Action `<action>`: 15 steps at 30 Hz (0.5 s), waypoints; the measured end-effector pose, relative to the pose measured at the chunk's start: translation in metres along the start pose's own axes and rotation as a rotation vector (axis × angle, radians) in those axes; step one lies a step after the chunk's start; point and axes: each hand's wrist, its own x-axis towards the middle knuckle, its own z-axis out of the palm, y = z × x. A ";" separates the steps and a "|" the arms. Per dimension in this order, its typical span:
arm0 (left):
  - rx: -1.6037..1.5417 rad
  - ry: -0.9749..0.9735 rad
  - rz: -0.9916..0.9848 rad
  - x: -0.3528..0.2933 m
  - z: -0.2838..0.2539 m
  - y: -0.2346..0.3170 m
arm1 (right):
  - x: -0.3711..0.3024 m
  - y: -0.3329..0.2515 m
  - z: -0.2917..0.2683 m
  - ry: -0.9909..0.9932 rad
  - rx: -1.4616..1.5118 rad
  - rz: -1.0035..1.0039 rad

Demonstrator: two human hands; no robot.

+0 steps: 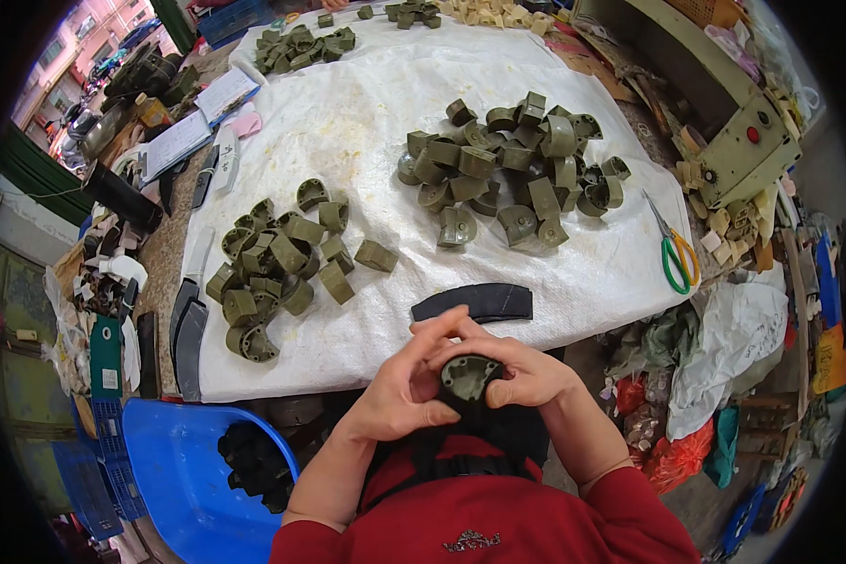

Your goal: The person attaches adhesive strips to plastic components by wrapping each strip around a component and pressing it into place by hand.

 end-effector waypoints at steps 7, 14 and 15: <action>0.814 0.261 0.310 -0.003 0.004 -0.020 | 0.013 0.000 0.041 0.447 0.119 -0.016; 0.650 0.447 0.420 0.008 0.013 -0.029 | 0.027 0.002 0.043 0.548 0.094 -0.003; 0.578 0.549 0.384 0.008 0.016 -0.030 | 0.029 0.002 0.041 0.546 0.074 0.017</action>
